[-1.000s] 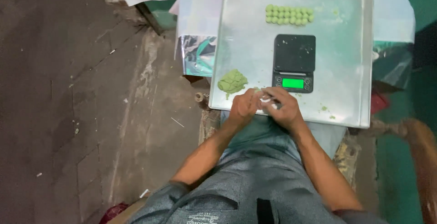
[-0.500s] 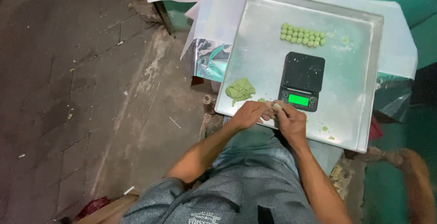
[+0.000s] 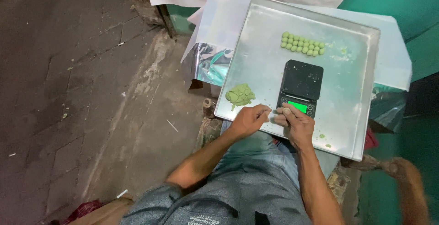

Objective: Portioning green dough by weighing individual pieces on a digital scale and rolling them into small balls.

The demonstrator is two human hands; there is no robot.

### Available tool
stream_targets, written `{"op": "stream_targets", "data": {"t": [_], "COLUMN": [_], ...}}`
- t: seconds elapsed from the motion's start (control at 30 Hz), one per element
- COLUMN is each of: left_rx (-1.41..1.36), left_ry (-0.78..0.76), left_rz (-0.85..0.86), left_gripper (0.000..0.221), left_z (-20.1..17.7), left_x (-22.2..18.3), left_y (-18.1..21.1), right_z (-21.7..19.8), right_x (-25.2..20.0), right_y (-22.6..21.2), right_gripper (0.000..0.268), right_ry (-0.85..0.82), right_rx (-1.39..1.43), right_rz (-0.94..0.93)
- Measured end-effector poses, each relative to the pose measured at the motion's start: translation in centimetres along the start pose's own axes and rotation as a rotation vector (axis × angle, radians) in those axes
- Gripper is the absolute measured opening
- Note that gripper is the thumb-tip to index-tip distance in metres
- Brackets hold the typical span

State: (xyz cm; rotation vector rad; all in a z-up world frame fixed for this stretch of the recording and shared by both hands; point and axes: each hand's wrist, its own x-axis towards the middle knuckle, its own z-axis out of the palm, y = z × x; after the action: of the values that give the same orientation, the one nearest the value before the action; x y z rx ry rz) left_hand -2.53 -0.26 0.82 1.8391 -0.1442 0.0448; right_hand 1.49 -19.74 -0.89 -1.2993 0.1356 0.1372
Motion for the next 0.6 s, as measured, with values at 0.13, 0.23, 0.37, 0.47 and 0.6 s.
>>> {"op": "stream_targets", "data": {"t": [0.13, 0.23, 0.37, 0.47, 0.6], "left_rx": [-0.021, -0.007, 0.0, 0.003, -0.002], "left_ry": [-0.002, -0.003, -0.006, -0.002, -0.007], "left_rz": [0.008, 0.005, 0.014, 0.007, -0.007], "left_gripper": [0.031, 0.031, 0.029, 0.03, 0.031], "left_z": [0.1, 0.2, 0.2, 0.2, 0.5], "left_x": [0.1, -0.1, 0.0, -0.2, 0.0], "left_y": [-0.1, -0.1, -0.4, -0.1, -0.6], "right_z": [-0.1, -1.5, -1.6, -1.6, -1.5], "right_x": [0.0, 0.8, 0.7, 1.1, 1.7], "right_y": [-0.6, 1.6, 2.2, 1.9, 0.8], "right_gripper": [0.029, 0.026, 0.019, 0.02, 0.025], "right_ry": [-0.032, -0.021, 0.032, 0.033, 0.006], "right_rx": [0.155, 0.147, 0.029, 0.078, 0.295], "right_rz": [0.04, 0.013, -0.117, -0.054, 0.06]}}
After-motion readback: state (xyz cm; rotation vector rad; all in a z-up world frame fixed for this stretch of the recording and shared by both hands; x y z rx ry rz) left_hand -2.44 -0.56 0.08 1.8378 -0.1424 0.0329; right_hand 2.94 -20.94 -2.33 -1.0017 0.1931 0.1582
